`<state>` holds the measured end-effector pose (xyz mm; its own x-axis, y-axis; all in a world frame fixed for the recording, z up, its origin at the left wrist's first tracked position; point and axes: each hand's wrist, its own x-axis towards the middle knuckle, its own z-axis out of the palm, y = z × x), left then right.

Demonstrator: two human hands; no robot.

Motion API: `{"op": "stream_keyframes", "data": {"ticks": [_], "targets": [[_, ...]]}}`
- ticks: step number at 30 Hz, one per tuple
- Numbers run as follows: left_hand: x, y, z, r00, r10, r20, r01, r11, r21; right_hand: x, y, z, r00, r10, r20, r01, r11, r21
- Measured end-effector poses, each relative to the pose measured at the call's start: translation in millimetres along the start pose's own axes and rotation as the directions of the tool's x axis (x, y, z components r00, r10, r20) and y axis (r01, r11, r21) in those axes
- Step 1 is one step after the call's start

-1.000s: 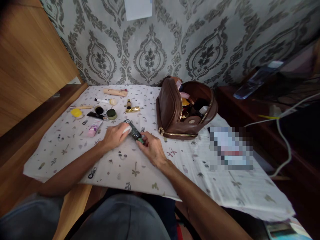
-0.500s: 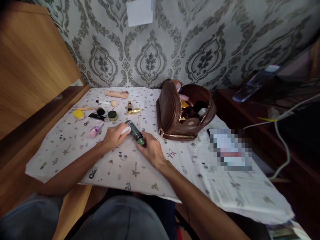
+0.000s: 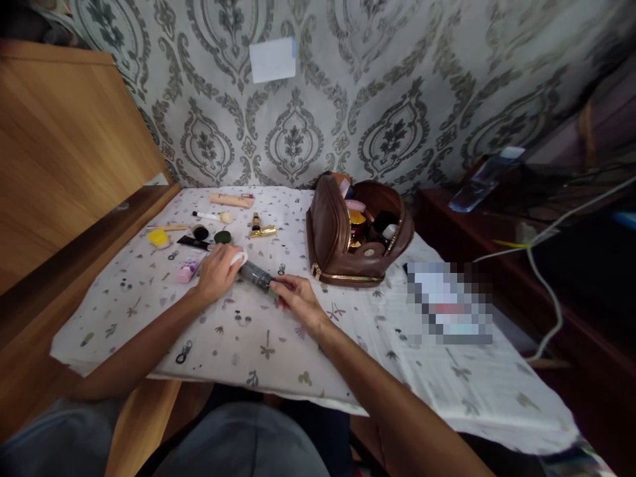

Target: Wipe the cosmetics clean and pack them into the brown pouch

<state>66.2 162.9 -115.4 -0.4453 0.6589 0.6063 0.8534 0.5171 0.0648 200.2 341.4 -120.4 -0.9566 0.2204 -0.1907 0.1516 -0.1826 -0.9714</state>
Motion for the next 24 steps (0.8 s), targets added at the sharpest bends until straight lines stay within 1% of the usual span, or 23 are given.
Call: {"op": "stream_keyframes", "data": {"ticks": [1, 2, 3, 4, 5, 6, 7, 8, 9, 11, 12, 13, 14, 15, 16, 17, 18, 19, 20, 21, 22, 23, 24], "targets": [[-1, 5, -0.2, 0.994, 0.103, -0.020, -0.104, 0.994, -0.025, -1, -2, 1, 1.000, 0.014, 0.017, -0.015, 0.999, 0.039], [-1, 11, 0.1, 0.976, 0.214, -0.028, -0.215, 0.975, -0.049, -2, -3, 1, 0.999, 0.023, 0.036, -0.026, 0.997, 0.071], [-1, 18, 0.7, 0.949, 0.316, -0.024, -0.317, 0.946, -0.066, -3, -4, 1, 0.998, 0.030, 0.055, -0.035, 0.995, 0.094], [-1, 25, 1.3, 0.919, 0.395, -0.007, -0.394, 0.916, -0.075, -4, -5, 1, 0.997, 0.033, 0.073, -0.041, 0.993, 0.109], [1, 31, 1.7, 0.895, 0.445, 0.017, -0.443, 0.893, -0.078, -5, -5, 0, 0.996, 0.035, 0.088, -0.045, 0.992, 0.120], [3, 35, 1.7, 0.882, 0.469, 0.045, -0.465, 0.882, -0.076, -5, -5, 0, 0.994, 0.035, 0.100, -0.048, 0.990, 0.131], [6, 37, 1.2, 0.882, 0.466, 0.067, -0.461, 0.884, -0.072, -5, -5, -1, 0.993, 0.035, 0.110, -0.051, 0.988, 0.147], [10, 38, 0.0, 0.896, 0.437, 0.081, -0.433, 0.899, -0.067, -4, -5, -2, 0.993, 0.032, 0.117, -0.051, 0.985, 0.167], [14, 36, -1.7, 0.918, 0.386, 0.091, -0.382, 0.922, -0.062, -4, -5, -3, 0.992, 0.025, 0.121, -0.047, 0.981, 0.188], [23, 31, -6.3, 0.967, 0.231, 0.105, -0.225, 0.972, -0.065, -4, -6, -4, 0.992, 0.007, 0.123, -0.034, 0.975, 0.220], [26, 28, -8.7, 0.984, 0.138, 0.111, -0.129, 0.988, -0.078, -4, -7, -4, 0.993, 0.000, 0.119, -0.027, 0.973, 0.229], [30, 25, -10.6, 0.993, 0.042, 0.113, -0.030, 0.994, -0.106, -4, -8, -4, 0.994, -0.005, 0.109, -0.021, 0.972, 0.234], [32, 23, -11.9, 0.992, -0.051, 0.114, 0.068, 0.986, -0.152, -4, -8, -3, 0.995, -0.006, 0.095, -0.017, 0.972, 0.235], [34, 21, -12.3, 0.982, -0.144, 0.118, 0.167, 0.961, -0.220, -4, -7, -3, 0.997, -0.005, 0.080, -0.014, 0.972, 0.235], [36, 19, -11.7, 0.961, -0.243, 0.135, 0.274, 0.910, -0.311, -5, -7, -3, 0.998, -0.005, 0.067, -0.011, 0.973, 0.232], [37, 18, -10.3, 0.918, -0.356, 0.176, 0.397, 0.813, -0.425, -4, -5, -3, 0.998, -0.008, 0.057, -0.005, 0.974, 0.225], [38, 17, -8.1, 0.852, -0.465, 0.240, 0.515, 0.668, -0.536, -4, -4, -3, 0.999, -0.018, 0.051, 0.007, 0.977, 0.213], [39, 16, -5.5, 0.773, -0.550, 0.317, 0.607, 0.497, -0.620, -4, -2, -3, 0.998, -0.035, 0.050, 0.025, 0.981, 0.193], [40, 16, -2.9, 0.695, -0.604, 0.391, 0.665, 0.331, -0.670, -4, 0, -3, 0.997, -0.058, 0.053, 0.049, 0.985, 0.164], [41, 15, -0.5, 0.630, -0.634, 0.448, 0.692, 0.197, -0.695, -3, 2, -4, 0.995, -0.084, 0.059, 0.076, 0.989, 0.126], [41, 15, 1.2, 0.587, -0.649, 0.484, 0.700, 0.107, -0.706, -3, 3, -4, 0.991, -0.112, 0.072, 0.106, 0.991, 0.082], [42, 15, 2.2, 0.563, -0.653, 0.507, 0.702, 0.053, -0.710, -3, 4, -5, 0.986, -0.138, 0.091, 0.135, 0.990, 0.036], [43, 14, 2.4, 0.547, -0.650, 0.528, 0.702, 0.012, -0.712, -3, 4, -6, 0.980, -0.161, 0.113, 0.163, 0.987, -0.008]]}}
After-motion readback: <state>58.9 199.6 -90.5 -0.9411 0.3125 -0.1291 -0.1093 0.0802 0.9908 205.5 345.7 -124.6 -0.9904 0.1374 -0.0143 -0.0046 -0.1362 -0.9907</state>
